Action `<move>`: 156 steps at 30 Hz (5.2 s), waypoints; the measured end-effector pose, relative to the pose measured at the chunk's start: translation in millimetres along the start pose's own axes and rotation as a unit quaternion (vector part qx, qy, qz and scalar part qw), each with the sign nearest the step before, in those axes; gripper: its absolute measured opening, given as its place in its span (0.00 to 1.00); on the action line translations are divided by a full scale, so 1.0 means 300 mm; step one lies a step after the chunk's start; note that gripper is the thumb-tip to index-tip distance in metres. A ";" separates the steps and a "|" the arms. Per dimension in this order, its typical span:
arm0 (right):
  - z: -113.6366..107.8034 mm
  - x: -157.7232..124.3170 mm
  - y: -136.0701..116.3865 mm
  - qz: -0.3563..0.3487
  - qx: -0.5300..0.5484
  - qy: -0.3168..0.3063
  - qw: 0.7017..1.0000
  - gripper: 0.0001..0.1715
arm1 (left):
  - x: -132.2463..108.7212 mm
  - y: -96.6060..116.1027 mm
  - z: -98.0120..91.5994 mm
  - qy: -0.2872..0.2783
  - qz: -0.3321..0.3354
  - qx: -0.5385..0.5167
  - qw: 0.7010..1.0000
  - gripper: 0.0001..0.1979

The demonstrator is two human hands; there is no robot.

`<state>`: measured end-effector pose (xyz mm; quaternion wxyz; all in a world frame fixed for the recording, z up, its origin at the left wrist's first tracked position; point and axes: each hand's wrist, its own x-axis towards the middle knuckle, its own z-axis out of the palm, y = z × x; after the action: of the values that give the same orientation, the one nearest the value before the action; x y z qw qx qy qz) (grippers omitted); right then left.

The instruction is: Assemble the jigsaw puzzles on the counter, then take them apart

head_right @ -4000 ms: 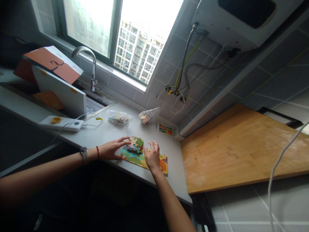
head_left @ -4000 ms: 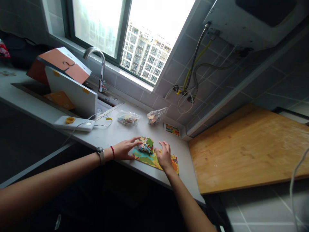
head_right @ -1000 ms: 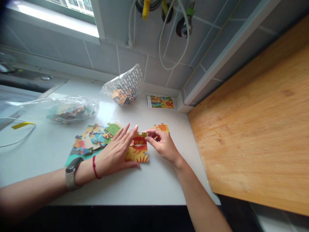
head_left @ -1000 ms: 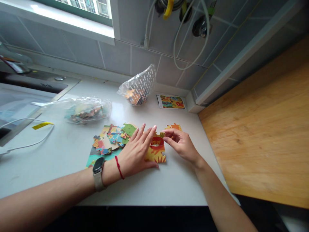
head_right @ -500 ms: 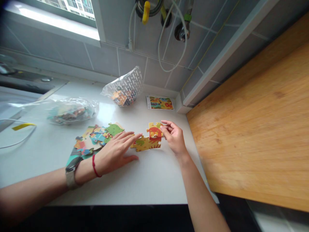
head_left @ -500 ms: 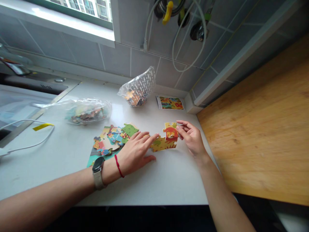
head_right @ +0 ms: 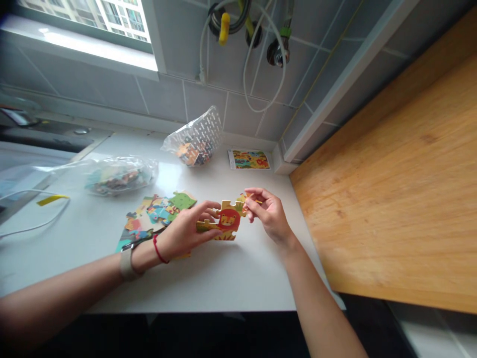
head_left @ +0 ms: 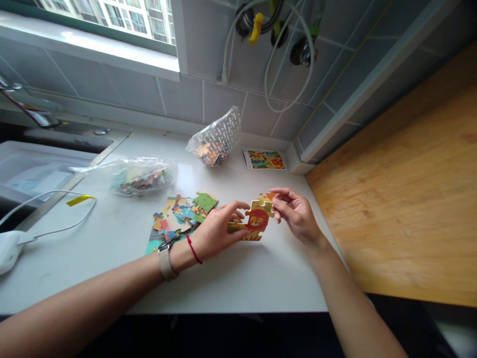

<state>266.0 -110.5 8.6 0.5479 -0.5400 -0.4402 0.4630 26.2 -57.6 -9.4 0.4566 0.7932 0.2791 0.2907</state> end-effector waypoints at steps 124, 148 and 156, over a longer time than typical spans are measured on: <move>-0.057 0.055 0.081 -0.092 -0.322 0.026 0.942 0.28 | -0.292 -0.017 -0.221 -0.139 -0.021 0.413 0.900 0.36; -0.015 -0.017 0.018 0.056 -0.062 -0.261 0.962 0.33 | -0.106 0.075 -0.090 -0.136 0.049 0.301 0.943 0.53; -0.035 -0.013 0.030 0.107 -0.111 -0.291 0.944 0.38 | -0.072 0.064 0.035 -0.082 0.078 0.262 0.958 0.54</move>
<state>275.5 -116.2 -0.5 0.2802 -0.4830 -0.5688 0.6039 22.6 -87.0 -1.3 0.2300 0.9255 0.2444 0.1758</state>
